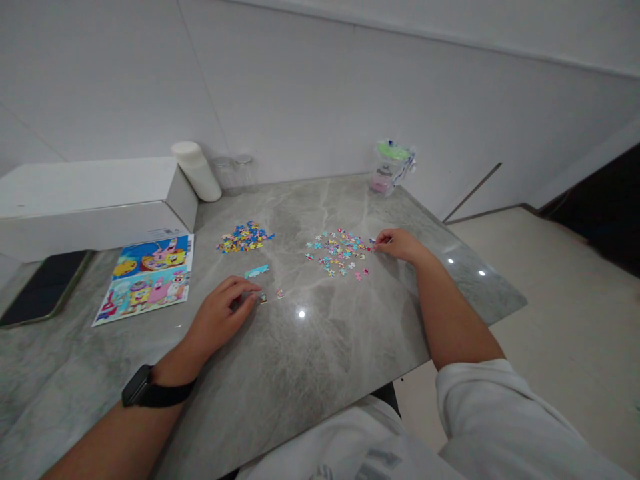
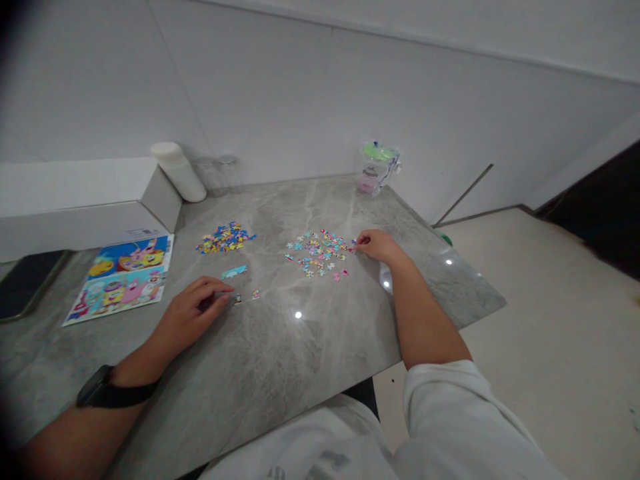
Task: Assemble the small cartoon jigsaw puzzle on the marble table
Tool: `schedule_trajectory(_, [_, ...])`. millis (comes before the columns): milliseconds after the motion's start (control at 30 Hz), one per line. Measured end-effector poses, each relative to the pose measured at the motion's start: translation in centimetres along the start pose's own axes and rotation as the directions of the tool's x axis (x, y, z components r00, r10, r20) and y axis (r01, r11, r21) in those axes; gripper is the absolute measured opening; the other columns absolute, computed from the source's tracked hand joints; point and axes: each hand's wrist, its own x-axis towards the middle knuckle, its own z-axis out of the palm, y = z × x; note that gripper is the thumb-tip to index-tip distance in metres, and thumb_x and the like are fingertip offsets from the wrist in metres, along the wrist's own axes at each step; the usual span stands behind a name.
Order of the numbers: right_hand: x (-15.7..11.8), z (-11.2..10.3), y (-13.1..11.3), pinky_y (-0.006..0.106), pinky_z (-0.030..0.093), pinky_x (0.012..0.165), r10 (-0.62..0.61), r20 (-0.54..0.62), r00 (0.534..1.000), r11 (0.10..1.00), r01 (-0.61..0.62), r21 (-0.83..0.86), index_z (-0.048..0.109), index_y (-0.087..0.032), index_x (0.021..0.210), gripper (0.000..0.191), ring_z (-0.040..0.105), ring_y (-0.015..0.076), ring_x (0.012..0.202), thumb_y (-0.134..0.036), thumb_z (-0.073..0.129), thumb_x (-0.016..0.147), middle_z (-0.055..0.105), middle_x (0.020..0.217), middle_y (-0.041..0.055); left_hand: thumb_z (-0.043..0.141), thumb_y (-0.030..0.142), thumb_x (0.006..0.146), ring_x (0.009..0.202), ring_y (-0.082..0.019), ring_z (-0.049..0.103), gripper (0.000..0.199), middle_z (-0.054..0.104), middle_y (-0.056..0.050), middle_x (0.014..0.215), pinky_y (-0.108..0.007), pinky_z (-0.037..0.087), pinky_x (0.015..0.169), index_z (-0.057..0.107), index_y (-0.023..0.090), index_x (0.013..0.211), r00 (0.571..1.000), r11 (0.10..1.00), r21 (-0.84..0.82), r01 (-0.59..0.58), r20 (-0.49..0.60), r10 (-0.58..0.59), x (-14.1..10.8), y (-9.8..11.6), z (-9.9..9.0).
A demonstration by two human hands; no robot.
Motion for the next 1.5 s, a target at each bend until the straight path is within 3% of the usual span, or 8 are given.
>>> schedule_trajectory(133, [-0.5, -1.5, 1.3, 0.025, 0.047, 0.065, 0.092, 0.052, 0.994, 0.995, -0.094, 0.038, 0.079, -0.017, 0.088, 0.018, 0.066, 0.0166, 0.073, -0.034, 0.077, 0.083, 0.077, 0.081, 0.0048, 0.058, 0.050, 0.103, 0.096, -0.021, 0.069, 0.034, 0.071, -0.008, 0.111, -0.034, 0.057, 0.089, 0.078, 0.022, 0.108, 1.000, 1.000, -0.005, 0.007, 0.004, -0.007, 0.0, 0.1, -0.1])
schedule_trajectory(300, [-0.3, -1.2, 1.4, 0.025, 0.045, 0.063, 0.185, 0.038, 0.982, 0.976, -0.179, -0.127, 0.080, -0.018, 0.088, 0.011, 0.067, 0.0172, 0.073, -0.025, 0.074, 0.084, 0.079, 0.081, 0.0058, 0.056, 0.051, 0.103, 0.100, -0.023, 0.069, 0.036, 0.071, -0.008, 0.112, -0.035, 0.057, 0.089, 0.078, 0.023, 0.108, 1.000, 1.000, 0.015, 0.013, 0.004, -0.013, 0.0, -0.1, 0.0])
schedule_trajectory(500, [-0.1, -0.2, 0.1, 0.027, 0.049, 0.073, 0.085, -0.065, 0.994, 0.988, -0.092, -0.123, 0.082, -0.020, 0.099, 0.018, 0.071, 0.0188, 0.081, -0.028, 0.069, 0.090, 0.082, 0.093, 0.0066, 0.056, 0.051, 0.103, 0.098, -0.023, 0.069, 0.036, 0.072, -0.008, 0.111, -0.036, 0.057, 0.089, 0.077, 0.023, 0.108, 1.000, 1.000, 0.015, 0.010, 0.011, -0.010, 0.0, -0.2, 0.0])
schedule_trajectory(667, [0.0, 0.9, -0.7, 0.028, 0.050, 0.080, -0.030, -0.032, 0.999, 0.991, 0.026, -0.133, 0.082, -0.022, 0.103, 0.019, 0.072, 0.0187, 0.087, -0.023, 0.070, 0.088, 0.082, 0.101, 0.0055, 0.056, 0.050, 0.103, 0.094, -0.022, 0.069, 0.035, 0.071, -0.008, 0.111, -0.034, 0.057, 0.084, 0.078, 0.023, 0.108, 1.000, 1.000, 0.004, 0.021, 0.018, -0.021, 0.1, 0.0, 0.0])
schedule_trajectory(1067, [-0.3, 0.4, -0.5, 0.027, 0.049, 0.079, 0.014, 0.028, 0.999, 0.974, -0.007, -0.225, 0.083, -0.023, 0.098, 0.015, 0.071, 0.0199, 0.091, -0.021, 0.073, 0.088, 0.081, 0.100, 0.0055, 0.056, 0.051, 0.103, 0.099, -0.022, 0.069, 0.036, 0.072, -0.008, 0.111, -0.034, 0.057, 0.087, 0.077, 0.022, 0.106, 0.999, 1.000, -0.004, 0.020, 0.025, -0.020, 0.1, 0.2, -0.1])
schedule_trajectory(1200, [-0.4, 0.1, -0.7, 0.027, 0.048, 0.080, 0.034, 0.004, 0.999, 0.975, -0.032, -0.222, 0.082, -0.022, 0.104, 0.020, 0.071, 0.0189, 0.091, -0.018, 0.069, 0.089, 0.082, 0.104, 0.0063, 0.056, 0.052, 0.103, 0.096, -0.022, 0.069, 0.037, 0.072, -0.008, 0.111, -0.033, 0.057, 0.082, 0.077, 0.023, 0.106, 0.999, 1.000, -0.006, 0.024, 0.030, -0.023, 0.1, 0.2, -0.1])
schedule_trajectory(1500, [-0.2, 0.3, -0.5, 0.027, 0.049, 0.082, 0.019, -0.016, 1.000, 0.976, -0.022, -0.216, 0.083, -0.022, 0.107, 0.024, 0.071, 0.0199, 0.093, -0.017, 0.067, 0.090, 0.082, 0.107, 0.0071, 0.057, 0.051, 0.104, 0.098, -0.022, 0.069, 0.036, 0.073, -0.008, 0.110, -0.033, 0.057, 0.089, 0.078, 0.022, 0.107, 1.000, 1.000, -0.009, 0.010, 0.021, -0.010, 0.1, 0.2, -0.1])
